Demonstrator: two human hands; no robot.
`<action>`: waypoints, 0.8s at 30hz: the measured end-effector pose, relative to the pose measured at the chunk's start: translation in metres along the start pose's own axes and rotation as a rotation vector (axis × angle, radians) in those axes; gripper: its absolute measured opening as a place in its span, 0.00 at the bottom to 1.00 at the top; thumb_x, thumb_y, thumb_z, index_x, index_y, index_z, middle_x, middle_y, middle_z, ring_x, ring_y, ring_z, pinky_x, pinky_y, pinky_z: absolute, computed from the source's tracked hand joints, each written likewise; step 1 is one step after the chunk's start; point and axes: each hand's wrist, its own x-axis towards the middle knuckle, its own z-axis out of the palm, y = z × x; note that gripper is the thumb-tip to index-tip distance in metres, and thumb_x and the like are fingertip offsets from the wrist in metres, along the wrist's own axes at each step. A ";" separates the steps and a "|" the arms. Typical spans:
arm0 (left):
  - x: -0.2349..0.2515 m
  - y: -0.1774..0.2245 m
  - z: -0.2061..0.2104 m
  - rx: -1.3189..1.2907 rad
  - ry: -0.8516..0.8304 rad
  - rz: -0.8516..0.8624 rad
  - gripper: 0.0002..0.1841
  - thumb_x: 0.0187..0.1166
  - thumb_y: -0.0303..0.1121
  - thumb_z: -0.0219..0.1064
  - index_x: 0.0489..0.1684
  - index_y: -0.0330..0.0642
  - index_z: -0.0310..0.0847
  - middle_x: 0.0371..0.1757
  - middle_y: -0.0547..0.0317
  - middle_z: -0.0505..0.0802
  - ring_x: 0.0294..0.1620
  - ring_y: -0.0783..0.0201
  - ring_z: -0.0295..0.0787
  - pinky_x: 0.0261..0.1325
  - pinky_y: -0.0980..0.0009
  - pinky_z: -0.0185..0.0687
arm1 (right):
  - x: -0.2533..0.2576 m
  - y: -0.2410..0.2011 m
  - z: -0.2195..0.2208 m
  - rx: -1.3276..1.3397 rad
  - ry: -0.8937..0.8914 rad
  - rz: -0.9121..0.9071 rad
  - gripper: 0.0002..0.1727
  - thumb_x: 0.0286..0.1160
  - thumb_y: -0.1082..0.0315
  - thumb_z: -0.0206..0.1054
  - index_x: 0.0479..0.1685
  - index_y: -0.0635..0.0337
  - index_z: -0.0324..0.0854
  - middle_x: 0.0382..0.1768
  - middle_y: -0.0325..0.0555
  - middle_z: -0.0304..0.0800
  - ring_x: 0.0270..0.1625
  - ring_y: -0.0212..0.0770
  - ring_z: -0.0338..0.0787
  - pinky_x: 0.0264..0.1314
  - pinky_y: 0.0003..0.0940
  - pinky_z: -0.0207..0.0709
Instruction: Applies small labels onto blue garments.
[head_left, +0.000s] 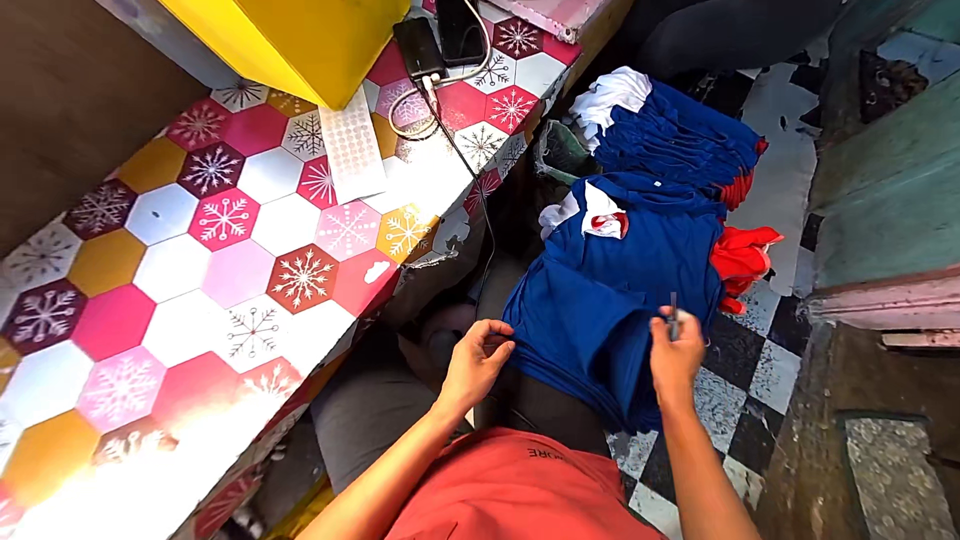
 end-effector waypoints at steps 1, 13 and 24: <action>0.002 -0.002 -0.002 0.018 0.000 -0.013 0.12 0.78 0.28 0.69 0.56 0.33 0.84 0.59 0.50 0.89 0.53 0.68 0.91 0.58 0.73 0.88 | 0.004 0.000 -0.004 -0.036 0.057 -0.077 0.20 0.82 0.72 0.62 0.67 0.79 0.75 0.60 0.66 0.87 0.53 0.45 0.88 0.59 0.39 0.79; 0.015 0.000 0.016 0.273 0.017 -0.089 0.21 0.74 0.46 0.75 0.55 0.39 0.83 0.47 0.58 0.84 0.35 0.73 0.75 0.42 0.75 0.73 | -0.070 -0.011 0.073 -0.076 -0.421 -0.425 0.08 0.67 0.68 0.74 0.33 0.64 0.93 0.33 0.49 0.96 0.37 0.40 0.95 0.44 0.39 0.87; 0.014 -0.005 0.020 0.263 0.100 0.156 0.10 0.72 0.30 0.66 0.45 0.34 0.85 0.37 0.57 0.89 0.32 0.72 0.82 0.38 0.76 0.79 | -0.067 -0.013 0.081 -0.019 -0.238 -0.526 0.06 0.60 0.72 0.75 0.32 0.68 0.91 0.30 0.50 0.95 0.34 0.37 0.94 0.42 0.32 0.87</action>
